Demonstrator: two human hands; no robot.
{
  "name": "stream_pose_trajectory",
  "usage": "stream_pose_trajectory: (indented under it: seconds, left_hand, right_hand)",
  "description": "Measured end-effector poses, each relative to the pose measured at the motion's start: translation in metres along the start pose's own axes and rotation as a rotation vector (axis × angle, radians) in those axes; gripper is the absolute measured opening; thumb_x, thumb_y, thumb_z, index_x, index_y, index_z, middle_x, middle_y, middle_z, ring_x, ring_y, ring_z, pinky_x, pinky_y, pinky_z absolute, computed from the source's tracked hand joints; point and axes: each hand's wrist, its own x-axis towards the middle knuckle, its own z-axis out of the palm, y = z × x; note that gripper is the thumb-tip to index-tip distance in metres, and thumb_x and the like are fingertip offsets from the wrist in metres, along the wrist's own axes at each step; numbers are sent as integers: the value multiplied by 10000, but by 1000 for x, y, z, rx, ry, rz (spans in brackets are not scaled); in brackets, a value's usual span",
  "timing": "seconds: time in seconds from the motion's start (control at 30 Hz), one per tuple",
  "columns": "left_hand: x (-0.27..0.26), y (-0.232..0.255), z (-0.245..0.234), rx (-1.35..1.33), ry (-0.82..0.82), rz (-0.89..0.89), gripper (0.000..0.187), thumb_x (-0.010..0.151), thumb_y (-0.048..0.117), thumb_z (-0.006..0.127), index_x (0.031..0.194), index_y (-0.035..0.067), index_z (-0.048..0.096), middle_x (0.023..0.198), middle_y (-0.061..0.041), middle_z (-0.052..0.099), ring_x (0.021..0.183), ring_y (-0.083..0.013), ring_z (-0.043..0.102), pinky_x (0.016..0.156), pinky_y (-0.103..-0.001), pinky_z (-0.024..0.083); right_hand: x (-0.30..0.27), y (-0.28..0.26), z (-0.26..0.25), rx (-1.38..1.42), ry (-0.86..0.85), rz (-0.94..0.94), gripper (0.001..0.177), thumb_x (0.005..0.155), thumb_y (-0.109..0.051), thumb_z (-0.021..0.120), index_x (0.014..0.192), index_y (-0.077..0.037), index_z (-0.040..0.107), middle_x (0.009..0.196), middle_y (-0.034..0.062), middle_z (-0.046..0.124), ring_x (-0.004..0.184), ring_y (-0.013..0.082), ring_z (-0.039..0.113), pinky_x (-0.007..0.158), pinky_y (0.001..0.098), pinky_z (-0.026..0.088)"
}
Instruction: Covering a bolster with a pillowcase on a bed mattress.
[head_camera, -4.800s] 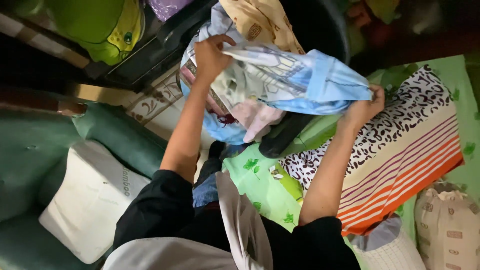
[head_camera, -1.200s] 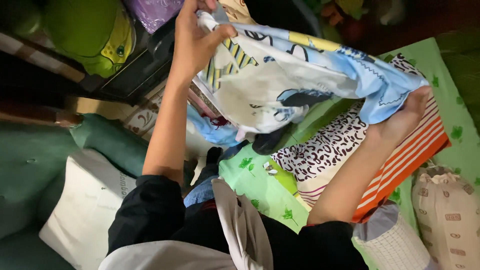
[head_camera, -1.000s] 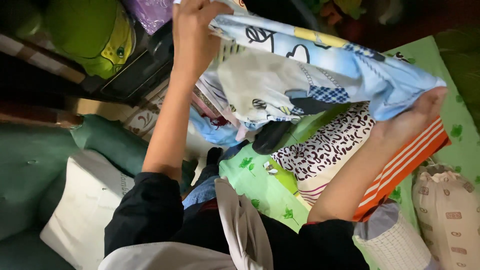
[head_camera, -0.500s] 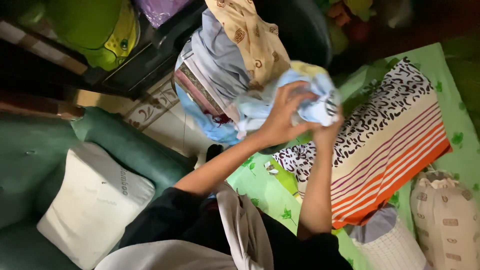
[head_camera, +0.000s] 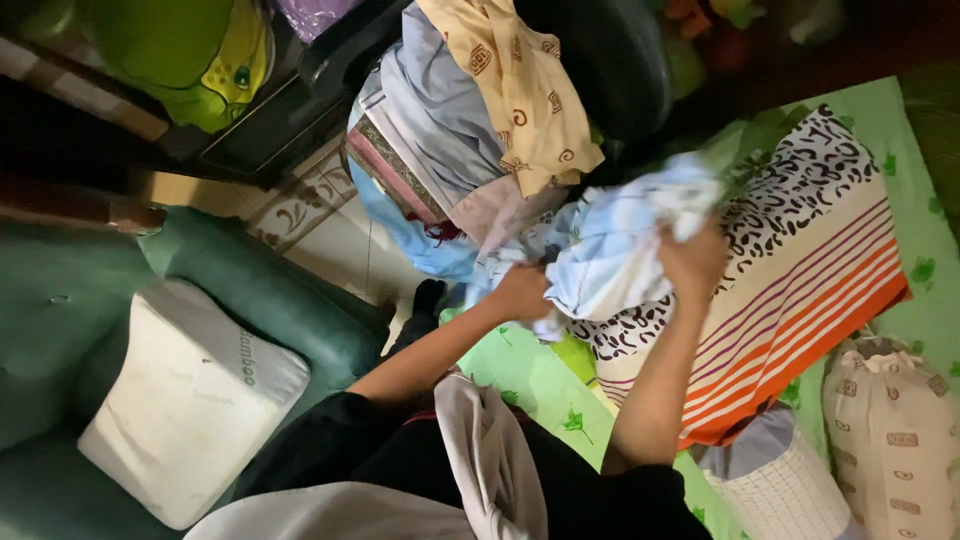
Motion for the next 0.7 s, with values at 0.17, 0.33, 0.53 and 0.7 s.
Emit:
stream_pose_trajectory:
  seconds: [0.17,0.33,0.53,0.7]
  left_hand:
    - [-19,-27,2,-49,212,-92,422,701,324,707,1035,66,722,1068,-218,719,1027,-428,641,859,-573,470]
    - [-21,-49,-4,-98,104,-270,511,747,284,669,1211,70,658,1027,-208,729,1036,-430,663,937,-573,479]
    - [-33,-56,-19,-200,130,-243,432,758,299,692,1131,82,677,1055,-202,728,1032,-417,682,917,-565,505]
    - [-39,-58,-17,-168,189,-220,458,708,267,698,1121,72,678,1041,-228,712,990,-444,668,843,-572,507]
  right_hand:
    - [55,25,116,-180,72,-514,900,768,-284,913,1483,-50,419,1467,237,506,1319,430,517,1078,530,443]
    - [101,-24,219,159,-25,-580,1020,756,-207,823,1609,-81,279,1611,255,391,1309,405,589,1032,449,550]
    - [149,-35,271,163,-154,-403,1319,659,-342,944,1573,-41,43,1377,262,534,1226,408,584,1016,478,467]
    - [216,20,311,-138,210,-417,553,931,-359,726,1417,-124,604,1331,167,690,1215,406,658,1034,530,510]
